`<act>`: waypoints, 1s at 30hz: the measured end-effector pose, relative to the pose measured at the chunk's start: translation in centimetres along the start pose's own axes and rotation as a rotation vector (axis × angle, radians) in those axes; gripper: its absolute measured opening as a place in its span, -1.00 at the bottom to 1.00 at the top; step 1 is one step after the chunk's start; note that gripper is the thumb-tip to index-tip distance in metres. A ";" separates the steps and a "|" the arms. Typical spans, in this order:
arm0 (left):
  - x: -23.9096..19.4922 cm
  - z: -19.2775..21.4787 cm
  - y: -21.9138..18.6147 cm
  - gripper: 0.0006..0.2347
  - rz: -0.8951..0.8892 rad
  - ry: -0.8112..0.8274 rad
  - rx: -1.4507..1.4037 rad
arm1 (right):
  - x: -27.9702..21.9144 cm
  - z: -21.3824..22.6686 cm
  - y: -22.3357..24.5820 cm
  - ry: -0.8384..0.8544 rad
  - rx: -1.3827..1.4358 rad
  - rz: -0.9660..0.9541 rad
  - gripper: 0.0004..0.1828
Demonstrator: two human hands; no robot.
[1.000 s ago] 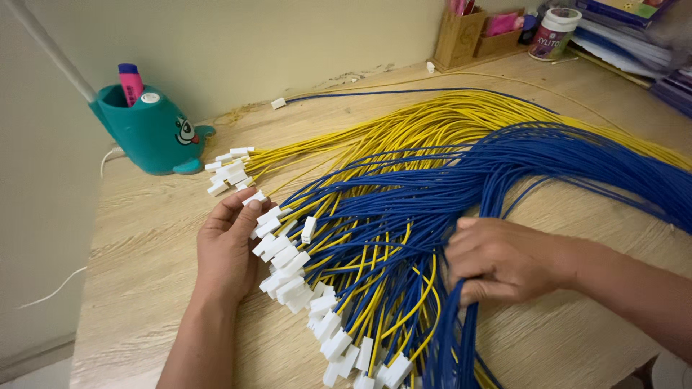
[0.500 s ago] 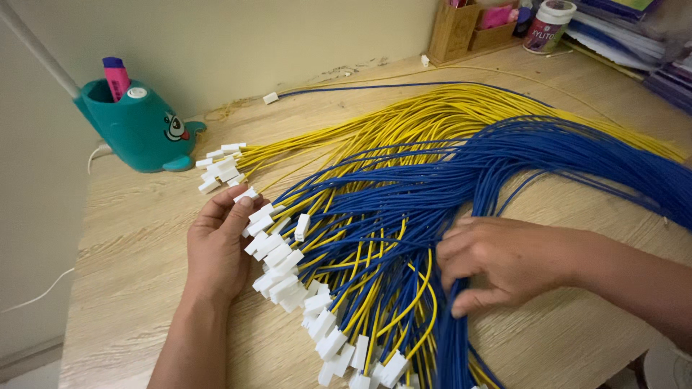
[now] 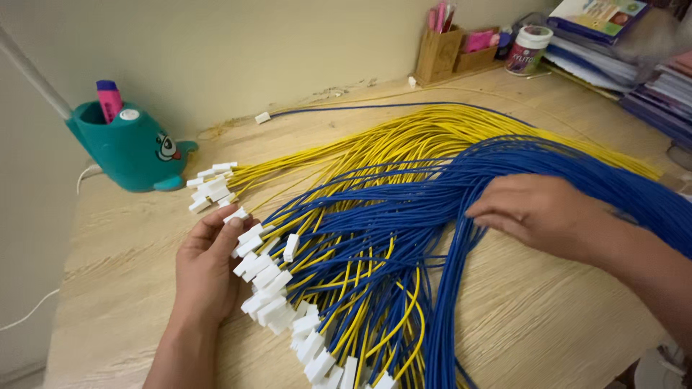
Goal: The person assembles yellow and blue cables by inserting the wire ends into white plastic connectors. They work at a wooden desk, handling the cables and connectors by hand to create a series of connected units.
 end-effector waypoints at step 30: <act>0.6 0.3 0.4 -0.79 0.023 -0.015 0.028 | 0.7 1.0 -2.5 -0.192 0.392 -0.198 -0.76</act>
Point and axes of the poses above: each hand's wrist, its own x-axis towards the middle knuckle, its own z-axis out of the back of the hand, y = z × x, the point moved 8 cm from there along x, towards the middle knuckle, and after that the axes turned 5 degrees about -y, right-handed, at the moved point
